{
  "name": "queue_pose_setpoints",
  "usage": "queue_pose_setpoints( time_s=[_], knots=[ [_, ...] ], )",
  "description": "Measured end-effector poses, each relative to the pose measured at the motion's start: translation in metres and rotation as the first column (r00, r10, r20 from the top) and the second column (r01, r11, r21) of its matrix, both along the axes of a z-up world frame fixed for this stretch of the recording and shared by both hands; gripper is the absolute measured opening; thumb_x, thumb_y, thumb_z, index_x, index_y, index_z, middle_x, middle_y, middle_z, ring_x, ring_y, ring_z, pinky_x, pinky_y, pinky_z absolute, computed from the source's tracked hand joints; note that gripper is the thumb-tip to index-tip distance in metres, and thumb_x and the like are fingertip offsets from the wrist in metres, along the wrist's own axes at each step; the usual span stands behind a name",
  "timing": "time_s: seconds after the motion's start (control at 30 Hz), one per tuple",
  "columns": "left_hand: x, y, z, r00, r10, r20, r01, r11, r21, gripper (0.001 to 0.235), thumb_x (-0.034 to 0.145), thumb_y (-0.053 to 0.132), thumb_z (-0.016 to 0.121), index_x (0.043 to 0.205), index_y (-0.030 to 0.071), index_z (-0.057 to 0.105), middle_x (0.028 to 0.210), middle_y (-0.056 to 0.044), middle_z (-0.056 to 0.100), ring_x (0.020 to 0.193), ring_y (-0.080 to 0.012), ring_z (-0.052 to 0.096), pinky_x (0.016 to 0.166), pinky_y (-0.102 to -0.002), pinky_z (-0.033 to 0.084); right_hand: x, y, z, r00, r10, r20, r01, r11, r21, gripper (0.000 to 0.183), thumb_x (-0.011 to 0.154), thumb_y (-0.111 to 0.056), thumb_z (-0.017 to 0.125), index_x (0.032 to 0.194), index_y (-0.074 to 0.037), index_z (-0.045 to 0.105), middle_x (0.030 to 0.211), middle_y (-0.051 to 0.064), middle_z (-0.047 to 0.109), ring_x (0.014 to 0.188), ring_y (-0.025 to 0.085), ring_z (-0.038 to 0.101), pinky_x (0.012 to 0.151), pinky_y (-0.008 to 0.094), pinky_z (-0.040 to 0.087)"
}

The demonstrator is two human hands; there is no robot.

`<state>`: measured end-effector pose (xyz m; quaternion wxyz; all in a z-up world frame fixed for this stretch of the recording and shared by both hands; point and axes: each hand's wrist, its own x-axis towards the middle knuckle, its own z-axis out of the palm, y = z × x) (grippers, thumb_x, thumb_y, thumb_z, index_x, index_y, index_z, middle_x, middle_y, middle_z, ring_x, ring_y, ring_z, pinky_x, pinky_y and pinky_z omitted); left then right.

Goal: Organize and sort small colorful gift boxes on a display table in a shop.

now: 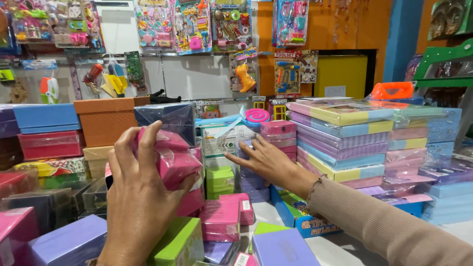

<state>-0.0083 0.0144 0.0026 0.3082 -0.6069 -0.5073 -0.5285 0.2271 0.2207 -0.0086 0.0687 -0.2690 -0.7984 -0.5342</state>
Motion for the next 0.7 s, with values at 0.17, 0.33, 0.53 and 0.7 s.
queue_pose_setpoints(
  time_s=[0.17,0.33,0.53,0.7],
  knots=[
    [-0.001,0.003,-0.001,1.0,0.011,-0.007,-0.011,1.0,-0.007,0.108,0.055,0.035,0.093,0.146,0.015,0.039,0.14,-0.019,0.04,0.129,-0.043,0.043,0.089,-0.054,0.051,-0.001,-0.01,0.001,0.994,-0.104,-0.019,0.099,0.98,-0.173,0.148,0.044,-0.037,0.099,0.161,-0.027,0.009,0.15,0.02,0.041,0.122,0.038,0.054,0.112,0.051,0.034],
    [0.001,0.002,0.001,1.0,0.02,0.012,-0.019,0.999,-0.039,0.108,0.054,0.035,0.093,0.146,0.016,0.039,0.14,-0.018,0.04,0.129,-0.0425,0.043,0.09,-0.054,0.051,0.003,0.01,-0.012,0.998,-0.042,-0.036,0.04,0.998,-0.05,0.145,0.046,-0.034,0.099,0.163,-0.023,0.013,0.148,0.022,0.045,0.117,0.038,0.057,0.11,0.052,0.037],
    [-0.002,0.005,-0.001,1.0,0.017,-0.014,-0.017,1.0,-0.003,0.106,0.056,0.035,0.092,0.146,0.015,0.039,0.14,-0.019,0.04,0.128,-0.0435,0.044,0.091,-0.055,0.05,-0.014,-0.044,0.018,0.979,-0.19,-0.076,0.16,0.943,-0.293,0.145,0.051,-0.04,0.099,0.162,-0.025,0.009,0.16,0.024,0.027,0.13,0.043,0.047,0.116,0.057,0.028],
    [0.002,0.004,0.001,1.0,0.018,0.016,-0.017,0.999,-0.049,0.106,0.055,0.035,0.093,0.145,0.017,0.04,0.139,-0.018,0.041,0.129,-0.0424,0.044,0.089,-0.055,0.051,-0.009,-0.036,0.011,0.989,0.14,-0.049,-0.146,0.976,-0.162,0.108,0.051,-0.041,0.097,0.143,-0.02,0.044,0.159,0.019,0.03,0.147,0.038,0.03,0.116,0.065,0.022]
  ],
)
